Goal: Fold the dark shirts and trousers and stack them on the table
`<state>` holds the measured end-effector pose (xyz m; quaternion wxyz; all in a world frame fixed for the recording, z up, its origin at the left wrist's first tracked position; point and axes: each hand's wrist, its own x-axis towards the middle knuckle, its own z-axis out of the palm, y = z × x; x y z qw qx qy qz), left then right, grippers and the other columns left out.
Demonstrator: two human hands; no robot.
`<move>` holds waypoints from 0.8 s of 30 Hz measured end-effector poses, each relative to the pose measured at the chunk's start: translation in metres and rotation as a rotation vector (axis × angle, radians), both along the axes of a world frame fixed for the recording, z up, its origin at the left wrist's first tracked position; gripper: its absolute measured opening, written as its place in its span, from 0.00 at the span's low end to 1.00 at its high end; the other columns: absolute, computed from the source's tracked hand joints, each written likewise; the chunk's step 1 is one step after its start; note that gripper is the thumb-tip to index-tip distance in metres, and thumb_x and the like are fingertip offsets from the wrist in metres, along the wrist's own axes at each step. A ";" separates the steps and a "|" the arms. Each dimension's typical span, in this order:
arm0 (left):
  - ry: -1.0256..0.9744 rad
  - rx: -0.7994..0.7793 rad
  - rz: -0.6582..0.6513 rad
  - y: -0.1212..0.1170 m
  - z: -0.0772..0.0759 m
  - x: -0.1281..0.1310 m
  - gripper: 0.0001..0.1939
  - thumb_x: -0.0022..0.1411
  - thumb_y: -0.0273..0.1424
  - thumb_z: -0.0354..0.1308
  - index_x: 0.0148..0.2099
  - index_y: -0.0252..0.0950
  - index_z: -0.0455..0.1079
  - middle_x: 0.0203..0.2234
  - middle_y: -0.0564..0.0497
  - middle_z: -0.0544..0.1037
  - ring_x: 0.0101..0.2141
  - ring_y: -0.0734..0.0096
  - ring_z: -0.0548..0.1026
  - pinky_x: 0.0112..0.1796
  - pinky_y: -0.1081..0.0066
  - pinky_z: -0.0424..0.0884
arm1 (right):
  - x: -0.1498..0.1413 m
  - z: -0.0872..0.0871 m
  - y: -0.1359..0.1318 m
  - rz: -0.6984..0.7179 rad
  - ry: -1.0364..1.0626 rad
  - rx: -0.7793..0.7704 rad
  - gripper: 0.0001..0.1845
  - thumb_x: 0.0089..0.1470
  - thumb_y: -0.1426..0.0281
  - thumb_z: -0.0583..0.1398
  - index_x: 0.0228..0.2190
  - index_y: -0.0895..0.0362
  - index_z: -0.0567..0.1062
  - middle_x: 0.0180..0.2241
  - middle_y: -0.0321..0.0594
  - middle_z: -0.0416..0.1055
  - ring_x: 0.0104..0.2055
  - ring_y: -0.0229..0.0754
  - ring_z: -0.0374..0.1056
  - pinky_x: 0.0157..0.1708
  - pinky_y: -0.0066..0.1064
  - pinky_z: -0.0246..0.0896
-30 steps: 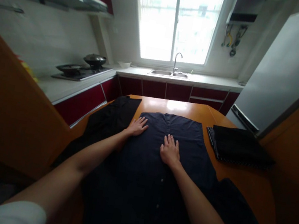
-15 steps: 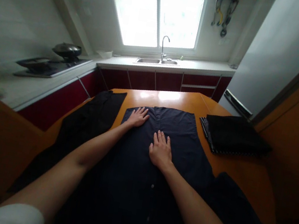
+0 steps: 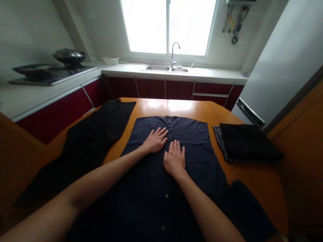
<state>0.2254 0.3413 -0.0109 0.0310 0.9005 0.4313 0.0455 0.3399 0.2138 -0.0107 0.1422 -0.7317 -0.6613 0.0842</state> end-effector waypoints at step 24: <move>-0.084 0.050 0.019 -0.002 -0.003 0.000 0.31 0.74 0.43 0.38 0.73 0.38 0.53 0.72 0.48 0.53 0.70 0.52 0.50 0.67 0.47 0.48 | 0.138 -0.007 0.142 0.140 -0.011 0.010 0.32 0.69 0.60 0.51 0.68 0.63 0.57 0.71 0.57 0.45 0.74 0.49 0.39 0.69 0.47 0.29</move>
